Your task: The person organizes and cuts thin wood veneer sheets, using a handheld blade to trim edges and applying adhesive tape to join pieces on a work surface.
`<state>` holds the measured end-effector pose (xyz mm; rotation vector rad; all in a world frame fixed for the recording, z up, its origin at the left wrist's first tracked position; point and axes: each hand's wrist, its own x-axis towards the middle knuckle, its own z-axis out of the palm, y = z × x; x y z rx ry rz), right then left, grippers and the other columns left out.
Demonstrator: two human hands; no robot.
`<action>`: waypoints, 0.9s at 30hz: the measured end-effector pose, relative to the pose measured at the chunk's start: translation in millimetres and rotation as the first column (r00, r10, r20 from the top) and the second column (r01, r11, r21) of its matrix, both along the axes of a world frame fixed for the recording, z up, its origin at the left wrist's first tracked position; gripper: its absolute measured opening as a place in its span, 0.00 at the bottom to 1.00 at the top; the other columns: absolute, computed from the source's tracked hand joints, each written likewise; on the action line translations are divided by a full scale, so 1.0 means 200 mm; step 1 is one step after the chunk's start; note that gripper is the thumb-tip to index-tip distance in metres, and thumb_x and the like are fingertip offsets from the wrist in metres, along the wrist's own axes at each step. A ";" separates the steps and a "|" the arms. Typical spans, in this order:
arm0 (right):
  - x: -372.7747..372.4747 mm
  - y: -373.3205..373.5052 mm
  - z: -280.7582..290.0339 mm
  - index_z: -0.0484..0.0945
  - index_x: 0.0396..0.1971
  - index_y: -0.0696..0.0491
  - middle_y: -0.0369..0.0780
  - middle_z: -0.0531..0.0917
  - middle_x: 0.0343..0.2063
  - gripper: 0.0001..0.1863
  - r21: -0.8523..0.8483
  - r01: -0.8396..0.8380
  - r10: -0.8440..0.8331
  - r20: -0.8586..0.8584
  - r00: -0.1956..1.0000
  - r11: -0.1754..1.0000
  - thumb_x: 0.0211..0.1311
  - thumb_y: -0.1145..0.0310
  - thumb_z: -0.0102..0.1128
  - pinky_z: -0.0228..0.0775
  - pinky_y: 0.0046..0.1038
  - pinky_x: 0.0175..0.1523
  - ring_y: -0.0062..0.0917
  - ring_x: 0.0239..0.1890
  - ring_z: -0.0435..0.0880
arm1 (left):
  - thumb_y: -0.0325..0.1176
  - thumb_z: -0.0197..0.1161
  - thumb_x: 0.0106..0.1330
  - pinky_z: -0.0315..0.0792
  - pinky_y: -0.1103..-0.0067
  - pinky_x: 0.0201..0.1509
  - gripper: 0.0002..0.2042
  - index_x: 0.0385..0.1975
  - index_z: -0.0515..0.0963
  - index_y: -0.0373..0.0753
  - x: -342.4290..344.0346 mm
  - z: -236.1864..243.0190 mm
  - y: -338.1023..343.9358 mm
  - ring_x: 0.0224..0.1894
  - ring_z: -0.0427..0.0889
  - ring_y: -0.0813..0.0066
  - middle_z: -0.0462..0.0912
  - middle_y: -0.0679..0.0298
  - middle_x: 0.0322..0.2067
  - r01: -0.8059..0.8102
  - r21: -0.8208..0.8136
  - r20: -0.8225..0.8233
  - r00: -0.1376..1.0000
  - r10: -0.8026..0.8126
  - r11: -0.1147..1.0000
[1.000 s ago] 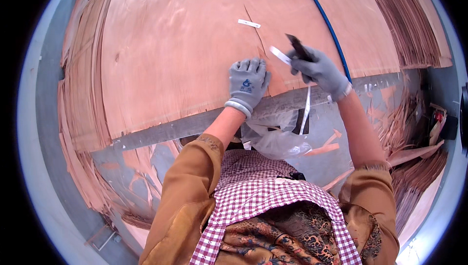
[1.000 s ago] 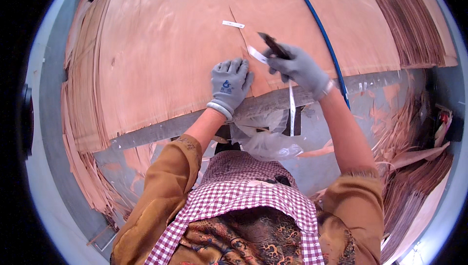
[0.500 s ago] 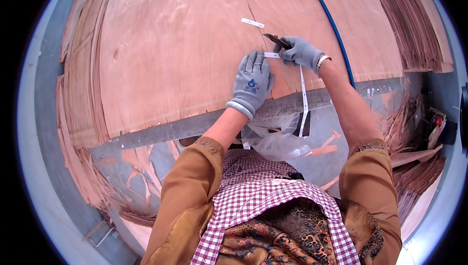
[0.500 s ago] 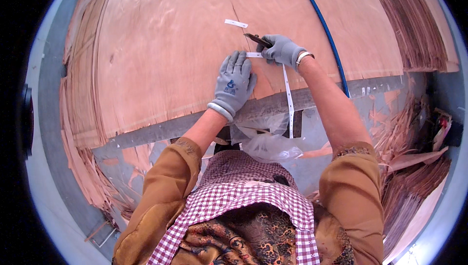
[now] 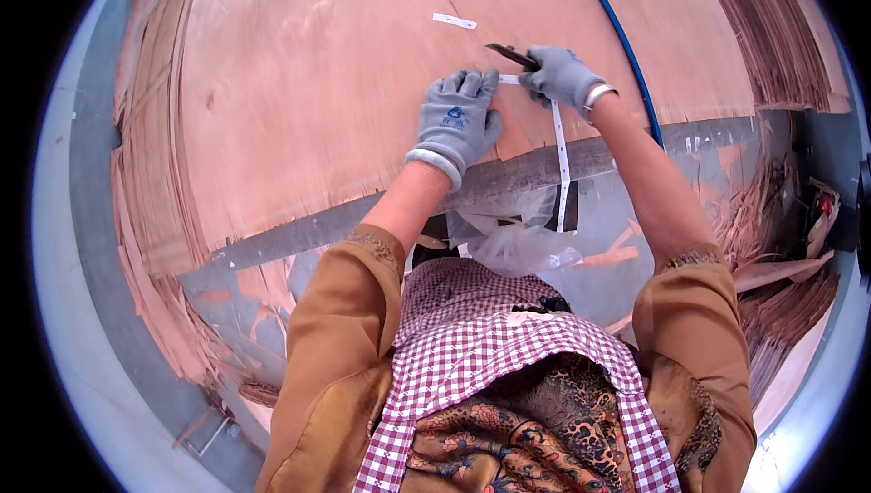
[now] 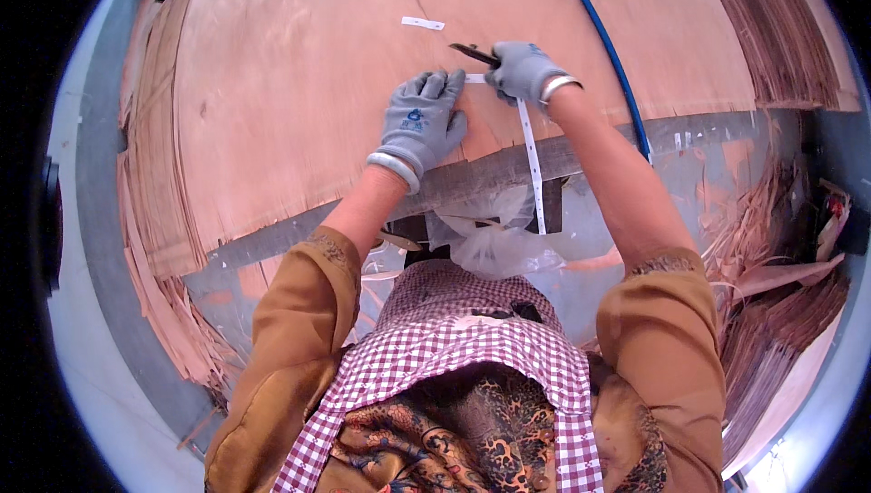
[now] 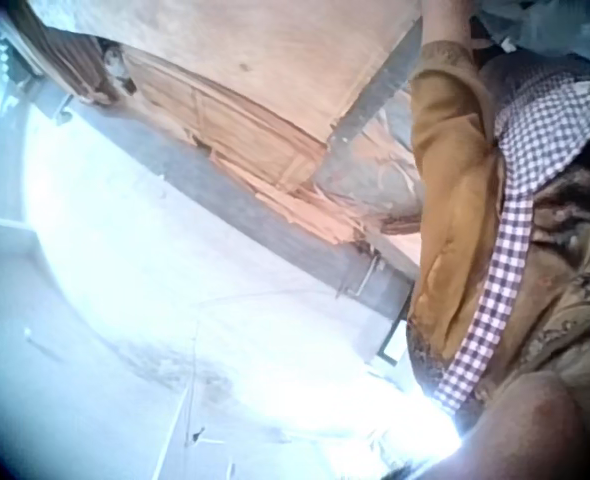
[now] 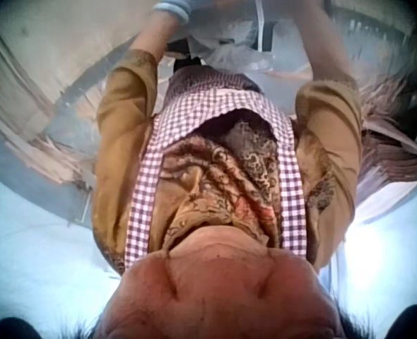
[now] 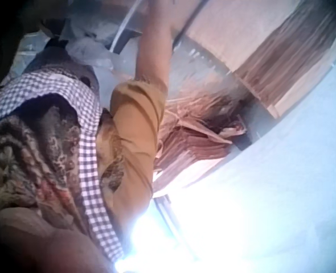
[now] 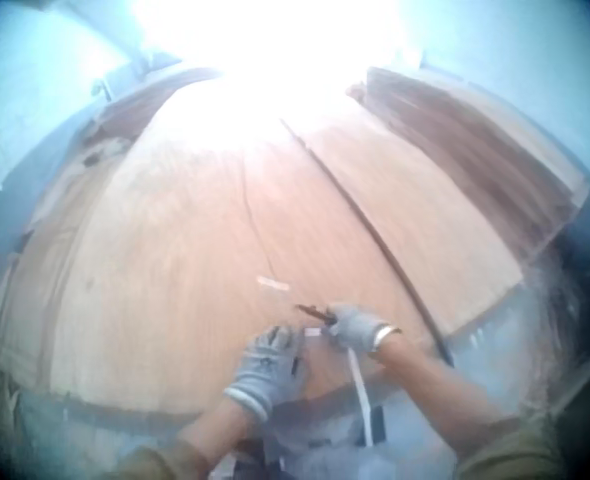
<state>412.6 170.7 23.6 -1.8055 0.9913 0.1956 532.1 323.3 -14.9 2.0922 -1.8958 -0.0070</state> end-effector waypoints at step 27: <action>-0.23 0.18 -0.12 0.72 0.28 0.57 0.52 0.78 0.27 0.19 -0.393 -0.290 0.258 -0.133 0.957 0.873 0.47 0.58 0.68 0.67 0.35 0.36 0.47 0.33 0.77 | 0.36 0.53 0.59 0.61 0.65 0.58 0.24 0.57 0.65 0.38 -0.31 0.02 0.33 0.53 0.71 0.59 0.72 0.56 0.49 0.034 0.020 -0.009 0.999 -0.034 0.999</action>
